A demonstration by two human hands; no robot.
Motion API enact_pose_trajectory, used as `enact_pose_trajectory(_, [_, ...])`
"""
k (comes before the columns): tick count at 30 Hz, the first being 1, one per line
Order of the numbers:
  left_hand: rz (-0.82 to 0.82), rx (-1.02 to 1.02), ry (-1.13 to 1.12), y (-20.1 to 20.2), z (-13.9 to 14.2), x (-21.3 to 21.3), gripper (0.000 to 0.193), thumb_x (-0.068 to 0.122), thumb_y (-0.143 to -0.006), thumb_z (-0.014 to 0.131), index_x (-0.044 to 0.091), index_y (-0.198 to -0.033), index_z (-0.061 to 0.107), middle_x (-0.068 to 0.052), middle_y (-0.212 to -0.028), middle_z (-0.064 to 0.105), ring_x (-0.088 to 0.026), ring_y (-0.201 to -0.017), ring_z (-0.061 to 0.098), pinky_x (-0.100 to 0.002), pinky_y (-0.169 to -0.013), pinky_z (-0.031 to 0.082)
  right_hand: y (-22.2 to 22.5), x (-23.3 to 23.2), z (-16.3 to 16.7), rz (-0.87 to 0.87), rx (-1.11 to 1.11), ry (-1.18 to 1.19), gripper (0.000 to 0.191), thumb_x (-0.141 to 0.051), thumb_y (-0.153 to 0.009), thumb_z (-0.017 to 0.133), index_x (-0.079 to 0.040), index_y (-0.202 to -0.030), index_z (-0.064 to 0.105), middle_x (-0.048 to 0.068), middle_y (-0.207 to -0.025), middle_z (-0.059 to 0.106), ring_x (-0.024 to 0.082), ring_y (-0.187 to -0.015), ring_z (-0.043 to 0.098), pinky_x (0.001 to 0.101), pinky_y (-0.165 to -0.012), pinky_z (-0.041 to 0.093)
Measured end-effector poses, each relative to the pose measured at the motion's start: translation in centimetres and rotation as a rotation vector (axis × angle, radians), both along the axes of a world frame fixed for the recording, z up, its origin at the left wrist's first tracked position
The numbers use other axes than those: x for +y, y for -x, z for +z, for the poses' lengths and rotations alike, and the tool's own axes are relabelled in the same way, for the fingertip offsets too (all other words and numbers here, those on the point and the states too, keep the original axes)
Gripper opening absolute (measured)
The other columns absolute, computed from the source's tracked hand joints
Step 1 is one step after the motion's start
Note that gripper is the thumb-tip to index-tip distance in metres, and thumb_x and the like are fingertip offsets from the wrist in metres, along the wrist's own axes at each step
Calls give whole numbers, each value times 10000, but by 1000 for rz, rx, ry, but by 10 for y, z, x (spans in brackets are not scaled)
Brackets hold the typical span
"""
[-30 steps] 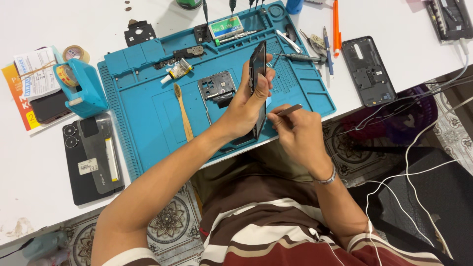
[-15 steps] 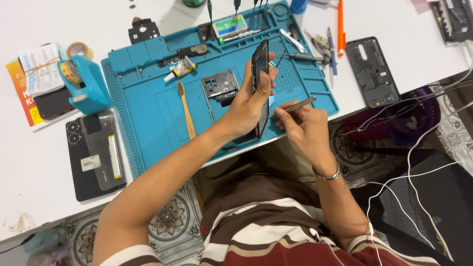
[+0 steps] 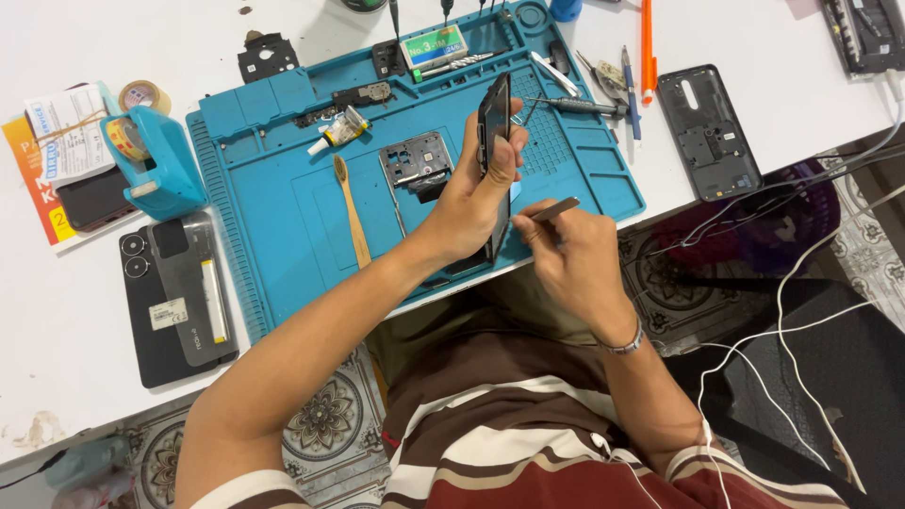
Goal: The person uses a metal prying tool to separate the screen assembly from the smartphone chassis. They work along the edges to release adhesive, then lift and detach the screen from the frame.
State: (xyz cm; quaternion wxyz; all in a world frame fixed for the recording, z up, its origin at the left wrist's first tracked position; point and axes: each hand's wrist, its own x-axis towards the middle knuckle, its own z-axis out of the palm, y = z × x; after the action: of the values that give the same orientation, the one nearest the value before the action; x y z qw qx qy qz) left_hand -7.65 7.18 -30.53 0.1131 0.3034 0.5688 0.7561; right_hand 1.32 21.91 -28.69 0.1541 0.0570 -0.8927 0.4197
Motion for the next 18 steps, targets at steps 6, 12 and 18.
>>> enact_pose_trajectory(6, [-13, 0, 12, -1, 1, -1, 805, 677, -1051, 385, 60, -1557, 286, 12, -1150, 443, -106, -1034, 434, -285, -973, 437, -3, 5, 2, 72, -25, 53, 122, -113, -959, 713, 7, -973, 734, 96, -717, 734, 168, -634, 740, 264, -572, 542])
enact_pose_trajectory(12, [-8, -2, -9, 0, 0, -1, 800, 668, -1059, 393, 64, -1569, 275, 7, -1154, 440, -110, -1053, 429, -291, -1003, 425, 12, 3, -3, -21, -61, 95, 126, -105, -959, 716, 16, -991, 734, 95, -699, 728, 160, -622, 729, 277, -561, 533])
enact_pose_trajectory(18, [17, -22, 15, -1, -2, -2, 796, 674, -1049, 390, 80, -1570, 288, -2, -1177, 458, -115, -1053, 440, -297, -994, 436, 5, -1, -8, -27, 24, 62, 106, -90, -958, 724, 9, -993, 743, 105, -720, 727, 165, -636, 732, 268, -569, 537])
